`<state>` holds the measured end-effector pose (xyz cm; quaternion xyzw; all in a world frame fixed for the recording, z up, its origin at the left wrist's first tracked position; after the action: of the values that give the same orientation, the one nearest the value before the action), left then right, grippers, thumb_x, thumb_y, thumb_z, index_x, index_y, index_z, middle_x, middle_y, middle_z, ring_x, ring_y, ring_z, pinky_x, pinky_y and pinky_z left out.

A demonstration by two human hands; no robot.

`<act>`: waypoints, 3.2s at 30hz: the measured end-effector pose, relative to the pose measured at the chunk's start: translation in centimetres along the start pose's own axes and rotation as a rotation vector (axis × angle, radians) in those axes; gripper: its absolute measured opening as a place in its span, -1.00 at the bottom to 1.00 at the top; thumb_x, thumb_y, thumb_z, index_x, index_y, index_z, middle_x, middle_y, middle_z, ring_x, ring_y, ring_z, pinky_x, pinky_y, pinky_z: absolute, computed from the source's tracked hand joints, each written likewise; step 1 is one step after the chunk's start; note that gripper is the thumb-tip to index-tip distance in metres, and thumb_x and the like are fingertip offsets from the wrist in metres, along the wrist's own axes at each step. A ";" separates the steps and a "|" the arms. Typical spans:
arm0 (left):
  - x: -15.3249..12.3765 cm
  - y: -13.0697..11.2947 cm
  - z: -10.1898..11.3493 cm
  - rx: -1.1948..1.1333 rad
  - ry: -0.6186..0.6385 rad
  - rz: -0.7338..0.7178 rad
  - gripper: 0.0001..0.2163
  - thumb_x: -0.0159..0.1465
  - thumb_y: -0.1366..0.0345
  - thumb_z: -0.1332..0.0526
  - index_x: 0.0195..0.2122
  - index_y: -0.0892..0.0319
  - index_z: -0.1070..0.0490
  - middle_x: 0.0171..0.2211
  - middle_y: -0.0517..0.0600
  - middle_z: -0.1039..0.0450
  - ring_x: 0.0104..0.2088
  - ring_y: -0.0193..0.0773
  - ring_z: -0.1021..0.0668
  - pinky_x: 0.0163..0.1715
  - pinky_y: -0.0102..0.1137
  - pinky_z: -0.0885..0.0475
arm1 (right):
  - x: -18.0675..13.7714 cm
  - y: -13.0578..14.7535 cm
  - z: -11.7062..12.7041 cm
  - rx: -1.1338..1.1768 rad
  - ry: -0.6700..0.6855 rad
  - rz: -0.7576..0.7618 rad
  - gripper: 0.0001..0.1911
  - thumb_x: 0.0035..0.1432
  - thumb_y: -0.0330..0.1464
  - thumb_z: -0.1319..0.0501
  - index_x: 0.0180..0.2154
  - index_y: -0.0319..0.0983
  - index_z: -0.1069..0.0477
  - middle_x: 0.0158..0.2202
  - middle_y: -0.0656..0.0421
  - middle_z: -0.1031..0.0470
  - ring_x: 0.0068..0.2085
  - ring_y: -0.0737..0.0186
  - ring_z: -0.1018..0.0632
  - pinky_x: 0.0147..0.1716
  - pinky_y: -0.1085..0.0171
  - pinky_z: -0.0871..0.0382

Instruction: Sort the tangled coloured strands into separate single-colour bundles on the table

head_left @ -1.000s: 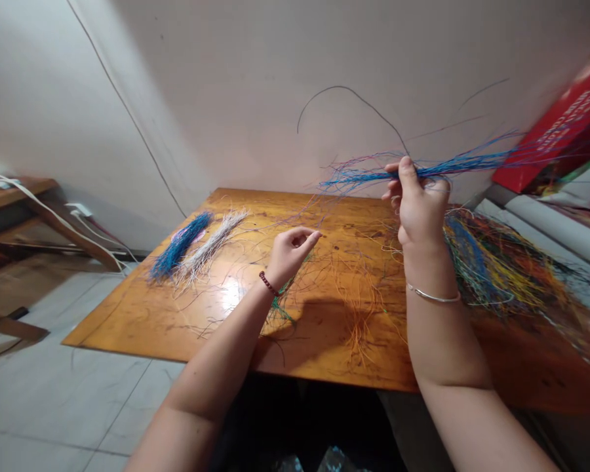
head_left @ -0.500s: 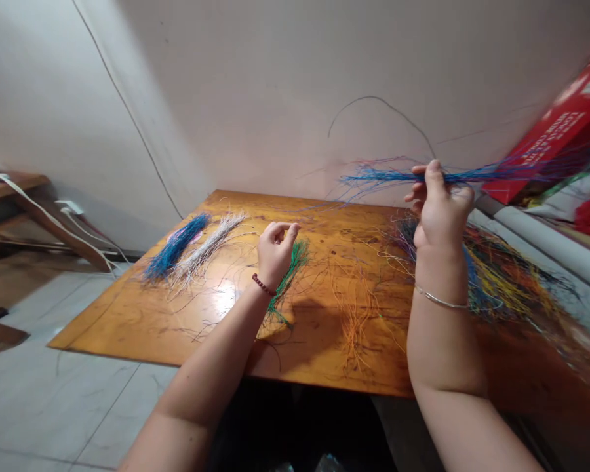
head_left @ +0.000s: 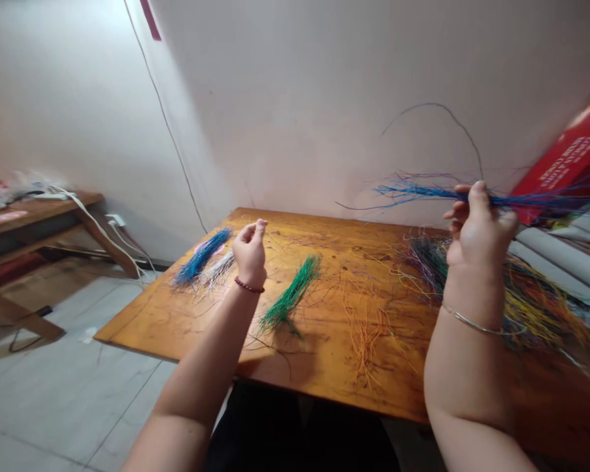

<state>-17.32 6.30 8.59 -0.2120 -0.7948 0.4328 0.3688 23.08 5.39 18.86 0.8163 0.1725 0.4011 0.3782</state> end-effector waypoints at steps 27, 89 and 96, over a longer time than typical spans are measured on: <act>18.7 -1.9 17.3 1.492 0.253 -0.051 -0.73 0.11 0.04 -0.39 -0.36 0.16 -0.60 -0.57 -0.08 -0.40 -0.37 -0.21 -0.35 -0.29 -0.41 -0.16 | 0.4 0.1 -0.1 0.022 0.030 0.058 -0.74 0.35 -0.35 -0.18 -0.40 -0.27 -0.46 -0.35 0.18 -0.60 -0.63 0.51 -0.44 -0.81 0.45 0.01; -11.7 -0.9 -6.6 0.646 1.389 -0.083 -0.44 0.26 0.03 -0.29 0.31 -0.27 -0.32 0.31 -0.07 -0.32 0.27 -0.09 -0.40 0.05 -0.25 -0.43 | 0.0 1.7 0.7 -0.141 0.089 -0.064 -0.67 0.44 -0.19 -0.06 -0.30 -0.07 -0.53 -0.40 0.19 -0.49 -0.47 0.36 -0.54 -0.68 0.39 -0.06; -12.1 -1.6 -6.6 0.676 1.396 -0.152 -0.43 0.32 0.01 -0.23 0.36 -0.18 -0.25 0.33 -0.06 -0.30 0.26 -0.09 -0.42 0.09 -0.27 -0.41 | 0.4 1.8 0.8 -0.140 0.081 -0.061 -0.67 0.43 -0.13 -0.08 -0.28 -0.11 -0.52 -0.38 0.17 -0.47 -0.47 0.38 -0.53 -0.68 0.41 -0.04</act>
<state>-4.59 1.01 7.40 -0.2564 -0.2159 0.3916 0.8569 23.94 4.04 20.13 0.7654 0.1837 0.4330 0.4392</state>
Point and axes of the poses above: each hand's wrist, its own x-axis towards the middle knuckle, its own z-axis out of the back of the hand, y = z × x, the point moved 5 cm from there along x, towards the middle knuckle
